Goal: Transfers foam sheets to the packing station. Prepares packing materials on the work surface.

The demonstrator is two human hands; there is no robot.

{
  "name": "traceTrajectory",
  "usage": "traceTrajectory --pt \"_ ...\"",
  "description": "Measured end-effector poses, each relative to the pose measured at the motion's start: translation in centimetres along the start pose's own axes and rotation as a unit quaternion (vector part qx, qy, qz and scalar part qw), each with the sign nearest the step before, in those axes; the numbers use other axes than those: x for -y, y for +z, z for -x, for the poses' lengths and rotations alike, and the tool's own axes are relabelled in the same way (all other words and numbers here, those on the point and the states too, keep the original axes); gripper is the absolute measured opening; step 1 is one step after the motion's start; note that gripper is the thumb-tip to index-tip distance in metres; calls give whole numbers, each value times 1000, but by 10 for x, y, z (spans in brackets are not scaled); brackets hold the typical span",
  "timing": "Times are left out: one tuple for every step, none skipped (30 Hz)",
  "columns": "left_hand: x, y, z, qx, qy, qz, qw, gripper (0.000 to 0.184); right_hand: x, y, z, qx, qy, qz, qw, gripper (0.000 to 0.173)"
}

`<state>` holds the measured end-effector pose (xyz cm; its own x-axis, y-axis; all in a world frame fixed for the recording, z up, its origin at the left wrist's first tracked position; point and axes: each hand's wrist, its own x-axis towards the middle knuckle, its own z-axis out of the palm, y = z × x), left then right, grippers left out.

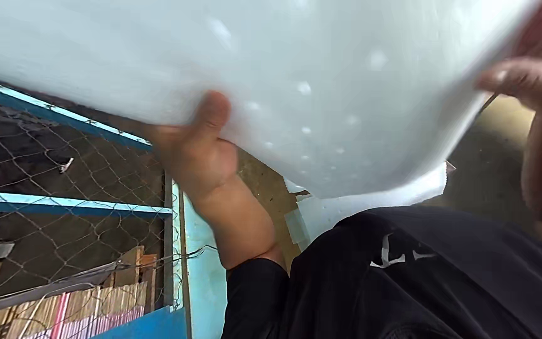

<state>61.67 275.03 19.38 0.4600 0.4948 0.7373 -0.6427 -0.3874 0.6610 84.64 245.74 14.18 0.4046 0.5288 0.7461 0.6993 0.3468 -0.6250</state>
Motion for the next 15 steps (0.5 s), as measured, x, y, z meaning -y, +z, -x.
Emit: traceTrajectory --pt "9 5 14 -3 -20 -14 1000 48 5 11 12 8 35 -15 999 115" --pt "20 7 27 0 -39 -16 999 48 3 18 25 9 56 -33 998 122" --pt "31 7 39 4 -59 -13 998 48 -4 20 36 14 68 -45 997 126" --pt "43 7 51 5 -80 -1 997 48 -13 20 48 18 91 -52 994 128" --pt "55 4 62 7 -100 12 995 47 -22 20 59 15 126 -72 989 128" --pt "66 2 71 14 -120 19 993 47 -32 21 69 6 169 -102 980 126" --pt "77 0 80 25 -141 18 990 46 -40 21 78 -11 213 -137 967 121" --pt "84 -2 87 39 -161 10 986 45 -48 21 87 -25 244 -173 954 115" --pt "89 -3 94 53 -180 -1 982 44 -56 21 95 -37 262 -195 944 108" --pt "93 -4 98 64 -192 -7 979 43 -62 20 101 -50 272 -201 940 103" --pt "94 -7 100 78 -198 -6 977 44 -65 20 106 -58 277 -188 940 102" --pt "94 -9 100 85 -202 1 976 45 -68 19 110 -58 278 -159 946 107" --pt "93 -11 100 91 -203 7 975 46 -71 17 113 -51 277 -112 953 117" --pt "91 -13 100 96 -201 15 975 46 -73 15 116 -41 273 -82 958 124" --pt "89 -14 100 97 -198 21 975 45 -71 13 117 -36 269 -79 959 123"
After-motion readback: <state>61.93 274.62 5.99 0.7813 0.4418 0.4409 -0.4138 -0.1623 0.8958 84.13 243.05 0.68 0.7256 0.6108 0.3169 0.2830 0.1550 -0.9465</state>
